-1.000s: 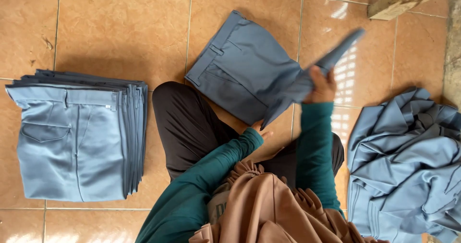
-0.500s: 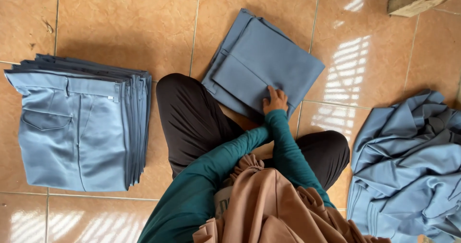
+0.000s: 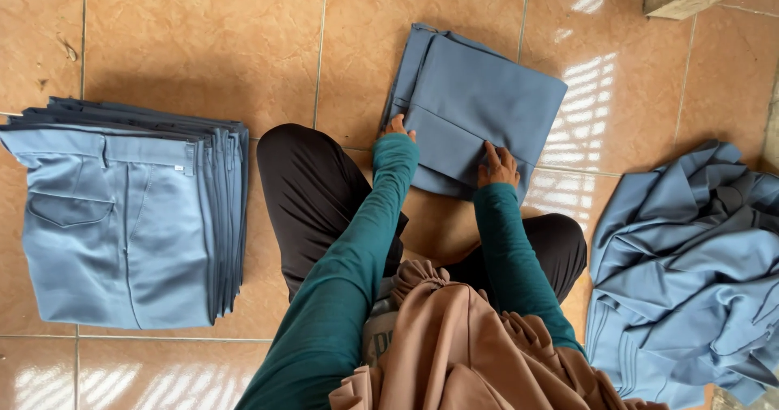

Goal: The person is folding blue trousers on the floor and stacking them neatly.

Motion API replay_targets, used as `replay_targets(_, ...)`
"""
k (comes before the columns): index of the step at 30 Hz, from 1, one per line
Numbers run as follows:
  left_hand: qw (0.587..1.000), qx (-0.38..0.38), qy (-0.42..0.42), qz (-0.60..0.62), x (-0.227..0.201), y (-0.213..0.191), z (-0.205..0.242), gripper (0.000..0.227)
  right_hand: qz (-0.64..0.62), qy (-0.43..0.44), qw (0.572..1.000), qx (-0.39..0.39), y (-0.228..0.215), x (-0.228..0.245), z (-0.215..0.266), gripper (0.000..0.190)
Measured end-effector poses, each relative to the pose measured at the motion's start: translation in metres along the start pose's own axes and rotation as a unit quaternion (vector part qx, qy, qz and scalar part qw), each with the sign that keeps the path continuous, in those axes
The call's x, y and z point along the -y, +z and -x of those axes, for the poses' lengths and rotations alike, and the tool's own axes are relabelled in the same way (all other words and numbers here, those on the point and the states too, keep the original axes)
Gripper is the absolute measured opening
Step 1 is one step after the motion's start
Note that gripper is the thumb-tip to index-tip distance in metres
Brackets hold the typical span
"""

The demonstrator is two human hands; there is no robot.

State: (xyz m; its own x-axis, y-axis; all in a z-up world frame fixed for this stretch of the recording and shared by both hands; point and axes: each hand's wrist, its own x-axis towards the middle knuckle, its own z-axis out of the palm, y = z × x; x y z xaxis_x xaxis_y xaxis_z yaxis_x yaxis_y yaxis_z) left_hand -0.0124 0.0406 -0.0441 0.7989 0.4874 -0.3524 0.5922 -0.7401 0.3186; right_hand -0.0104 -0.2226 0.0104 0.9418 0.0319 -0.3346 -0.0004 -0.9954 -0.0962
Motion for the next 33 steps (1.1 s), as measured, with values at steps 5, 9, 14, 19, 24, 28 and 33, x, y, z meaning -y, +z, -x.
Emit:
replay_targets(5,0.984,0.112,-0.015,0.136,-0.017,-0.112,0.054,0.042,-0.072,-0.046,0.989,-0.121,0.019,-0.019,0.002,0.056)
replay_targets(9,0.983,0.048,-0.022,0.173,0.039,-0.043,0.045,0.045,-0.090,-0.053,0.986,-0.133,0.037,-0.016,0.012,0.050)
replay_targets(14,0.997,-0.053,0.039,0.039,0.002,-0.104,0.070,0.087,-0.067,-0.053,0.987,-0.137,0.024,0.008,0.037,0.057)
replay_targets(19,0.970,-0.076,0.222,-0.061,-0.025,-0.068,0.056,0.067,-0.024,-0.118,0.947,-0.297,0.030,0.041,0.010,0.052)
replay_targets(24,0.963,-0.053,0.258,-0.063,-0.006,-0.040,0.043,0.070,-0.026,-0.205,0.931,-0.300,0.021,0.114,0.001,0.054)
replay_targets(28,0.962,-0.051,0.244,-0.112,-0.009,-0.050,0.048,0.066,-0.016,-0.181,0.976,-0.123,0.010,0.095,-0.010,0.055)
replay_targets(33,0.940,-0.167,0.261,-0.141,-0.010,-0.043,0.049,0.061,-0.015,-0.029,0.988,-0.154,-0.024,0.025,-0.007,0.049)
